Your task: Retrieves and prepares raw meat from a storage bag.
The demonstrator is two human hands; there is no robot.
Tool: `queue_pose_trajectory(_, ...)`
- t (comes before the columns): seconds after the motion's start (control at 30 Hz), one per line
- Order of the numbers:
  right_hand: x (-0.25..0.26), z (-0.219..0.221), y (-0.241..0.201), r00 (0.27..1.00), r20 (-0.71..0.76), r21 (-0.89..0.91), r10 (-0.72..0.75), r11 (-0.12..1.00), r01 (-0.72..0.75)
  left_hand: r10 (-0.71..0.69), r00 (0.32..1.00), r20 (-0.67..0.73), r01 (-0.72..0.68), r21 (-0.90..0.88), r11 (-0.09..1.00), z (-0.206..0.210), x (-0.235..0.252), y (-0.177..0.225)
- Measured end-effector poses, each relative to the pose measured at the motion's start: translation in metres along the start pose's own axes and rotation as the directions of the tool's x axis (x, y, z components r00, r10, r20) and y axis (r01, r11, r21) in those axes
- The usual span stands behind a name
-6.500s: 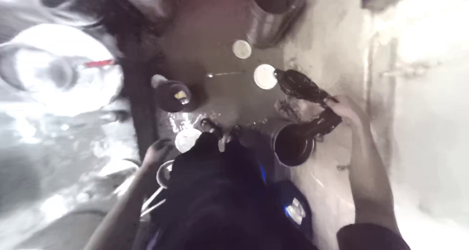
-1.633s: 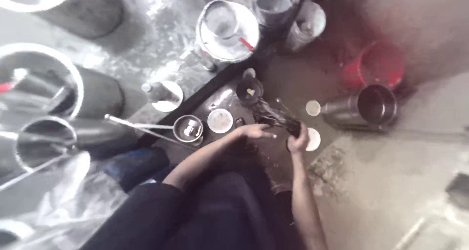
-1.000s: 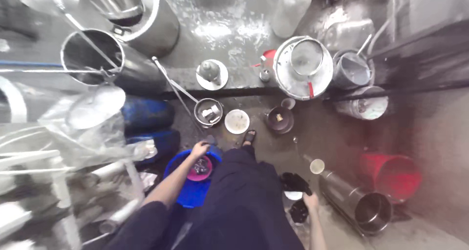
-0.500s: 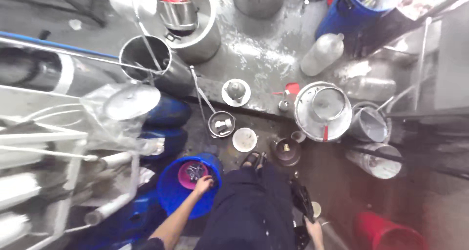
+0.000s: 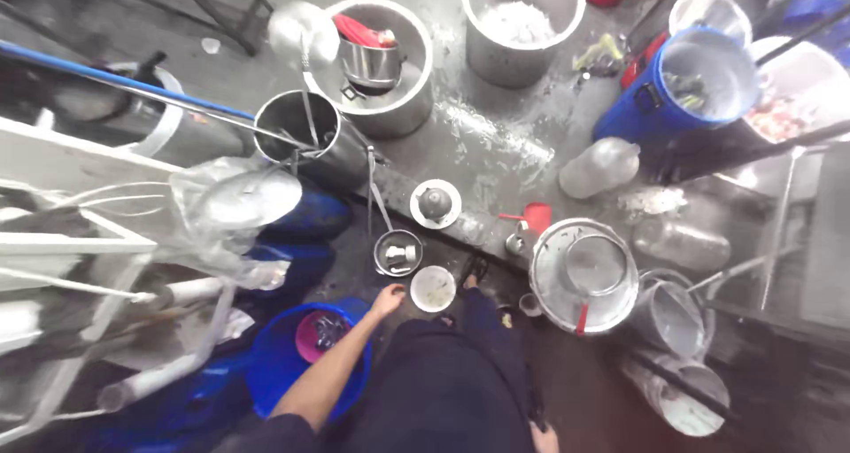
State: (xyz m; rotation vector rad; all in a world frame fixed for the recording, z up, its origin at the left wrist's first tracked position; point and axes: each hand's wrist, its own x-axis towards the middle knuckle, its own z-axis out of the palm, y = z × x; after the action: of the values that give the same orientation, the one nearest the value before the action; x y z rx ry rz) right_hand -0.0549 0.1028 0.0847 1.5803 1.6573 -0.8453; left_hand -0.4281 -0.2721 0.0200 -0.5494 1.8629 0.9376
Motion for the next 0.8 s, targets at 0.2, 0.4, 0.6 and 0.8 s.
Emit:
queue_pose_trajectory(0.2,0.054,-0.065,-0.086,0.994,0.104,-0.159,-0.019,0.987,0.035,0.095,0.995,-0.035,-0.096,-0.032,0.995,0.017,0.016,0.109)
queue_pose_trajectory(0.4,0.046,-0.183,-0.226,0.964,0.161,-0.588,-0.212,0.764,0.266,0.115,0.985,-0.129,-0.132,-0.129,0.983,0.01,0.0,0.142)
queue_pose_trajectory(0.6,0.016,-0.265,-0.349,0.895,-0.02,-0.648,-0.445,0.688,0.328,0.074,0.983,-0.166,-0.07,0.029,0.997,-0.007,0.001,0.144)
queue_pose_trajectory(0.8,0.023,-0.266,-0.414,0.8,-0.058,-0.573,-0.598,0.676,0.463,0.049,0.989,-0.14,-0.049,0.005,0.999,-0.005,0.018,0.185)
